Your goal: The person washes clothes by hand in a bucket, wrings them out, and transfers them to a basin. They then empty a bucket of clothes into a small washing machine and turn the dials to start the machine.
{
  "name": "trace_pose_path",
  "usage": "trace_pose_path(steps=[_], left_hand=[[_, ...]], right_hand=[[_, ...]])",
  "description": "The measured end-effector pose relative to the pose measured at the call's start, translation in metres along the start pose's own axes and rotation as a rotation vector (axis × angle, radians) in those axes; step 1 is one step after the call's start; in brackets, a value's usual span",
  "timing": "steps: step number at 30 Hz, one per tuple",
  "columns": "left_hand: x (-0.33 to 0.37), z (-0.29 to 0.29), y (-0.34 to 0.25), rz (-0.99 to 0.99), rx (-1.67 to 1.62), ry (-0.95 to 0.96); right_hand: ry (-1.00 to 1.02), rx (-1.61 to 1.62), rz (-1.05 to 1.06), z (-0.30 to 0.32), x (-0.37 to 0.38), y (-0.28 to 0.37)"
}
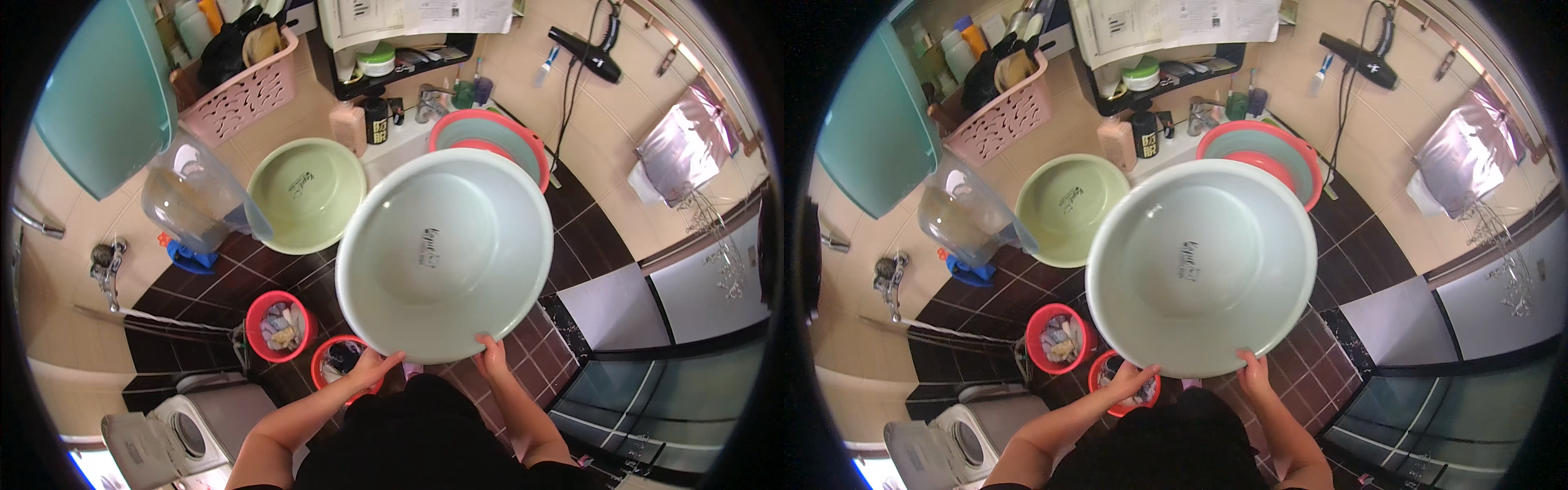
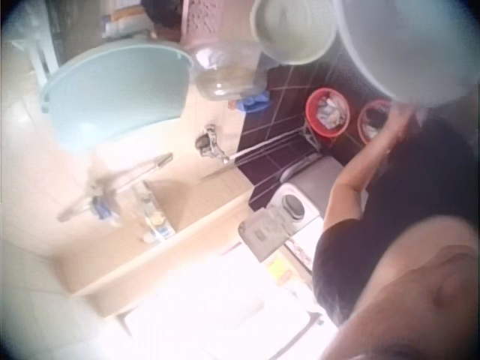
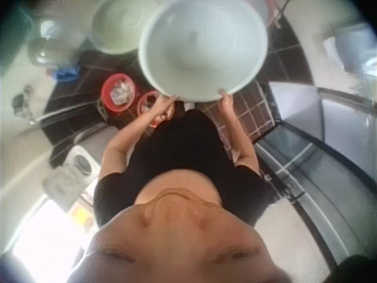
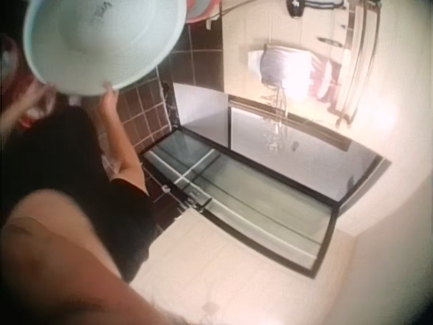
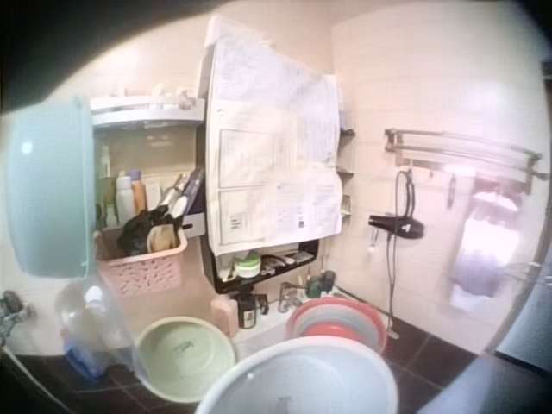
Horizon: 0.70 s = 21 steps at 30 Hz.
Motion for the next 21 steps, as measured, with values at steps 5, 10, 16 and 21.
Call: trace_pose_path(steps=[5,10,16,21], left_hand=[[0.038,-0.032,-0.021,0.044,-0.089,0.038],[0.062,-0.051,-0.013,-0.144,0.068,0.099],[0.098,-0.075,-0.065,-0.114,-0.298,0.242],[0.135,-0.08,-0.124,-0.252,-0.253,0.258]], right_hand=[[-0.071,0.12,0.134,0.03,-0.029,0.004],[-0.201,0.158,0.243,0.035,-0.057,0.014],[-0.205,0.237,0.353,-0.016,-0.058,0.087],[-0.201,0.312,0.356,-0.081,-0.016,0.164]])
Point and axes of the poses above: each hand's wrist, its own x-axis towards the middle knuckle, its own z-axis out of the back of the hand, y = z × x, the point moved 5 cm from there along x, towards the middle knuckle, and after that the axes turned 5 degrees about -z, right-handed, at the moved point
